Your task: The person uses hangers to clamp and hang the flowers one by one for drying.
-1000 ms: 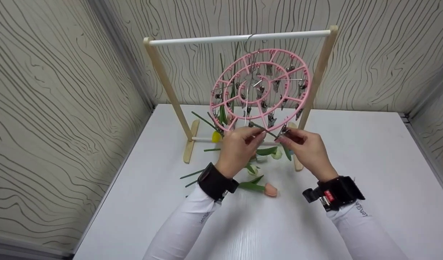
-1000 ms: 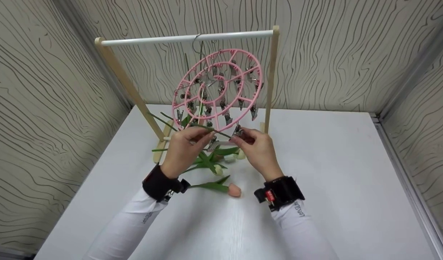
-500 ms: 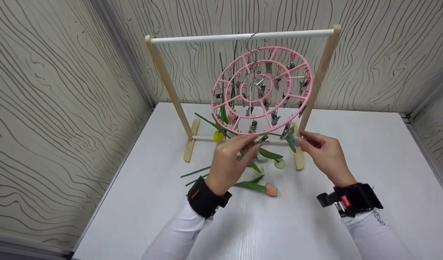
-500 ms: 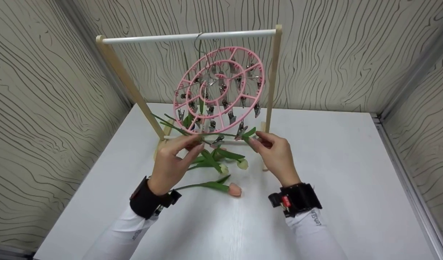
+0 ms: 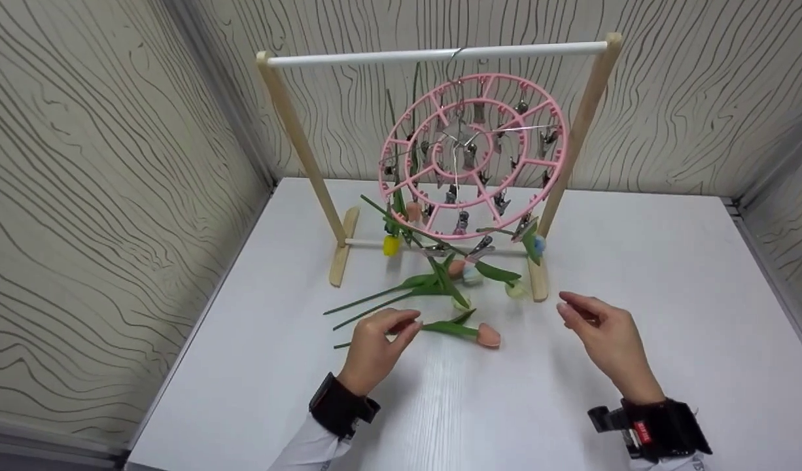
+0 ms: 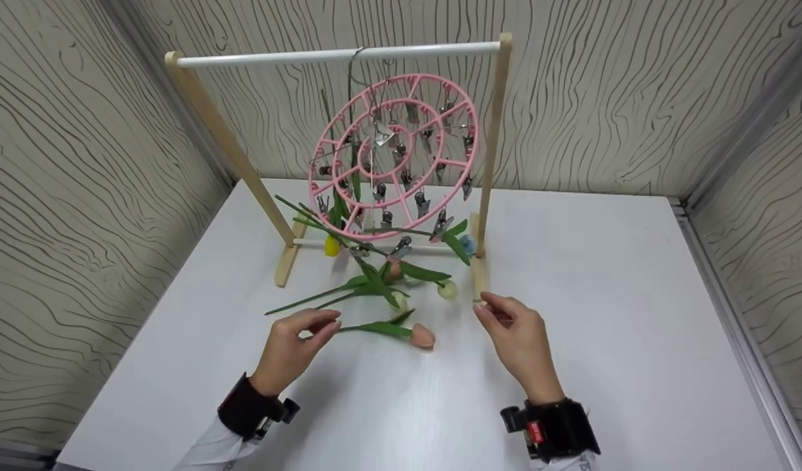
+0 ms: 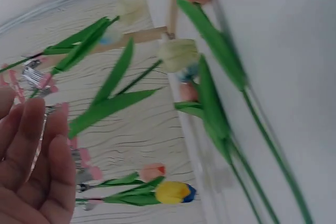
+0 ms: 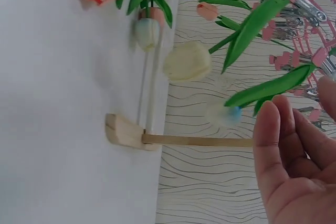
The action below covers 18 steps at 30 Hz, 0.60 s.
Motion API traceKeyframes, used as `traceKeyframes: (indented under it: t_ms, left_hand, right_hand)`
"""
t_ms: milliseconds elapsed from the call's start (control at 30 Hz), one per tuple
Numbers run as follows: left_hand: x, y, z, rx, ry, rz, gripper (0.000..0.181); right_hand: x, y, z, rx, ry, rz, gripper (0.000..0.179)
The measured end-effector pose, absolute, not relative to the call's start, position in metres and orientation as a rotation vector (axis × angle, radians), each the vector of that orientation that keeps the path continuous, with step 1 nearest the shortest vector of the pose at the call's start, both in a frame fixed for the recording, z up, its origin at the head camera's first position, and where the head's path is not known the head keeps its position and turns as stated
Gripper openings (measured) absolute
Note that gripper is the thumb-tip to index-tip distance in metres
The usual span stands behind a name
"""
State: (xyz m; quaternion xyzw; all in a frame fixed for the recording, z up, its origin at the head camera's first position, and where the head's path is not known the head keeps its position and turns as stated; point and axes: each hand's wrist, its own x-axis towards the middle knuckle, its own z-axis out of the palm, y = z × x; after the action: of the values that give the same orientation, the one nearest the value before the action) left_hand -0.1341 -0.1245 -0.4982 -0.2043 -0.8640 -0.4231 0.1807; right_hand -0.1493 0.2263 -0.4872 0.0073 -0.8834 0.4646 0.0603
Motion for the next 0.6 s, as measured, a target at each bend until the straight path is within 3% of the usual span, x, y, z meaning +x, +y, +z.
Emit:
traceKeyframes:
  t_ms: [600]
  left_hand:
    - [-0.158,-0.143,-0.573,-0.312,-2.863,-0.949,0.023]
  right_hand:
    - [-0.103,0.237,-0.521,-0.085,-2.831,1.371,0.042]
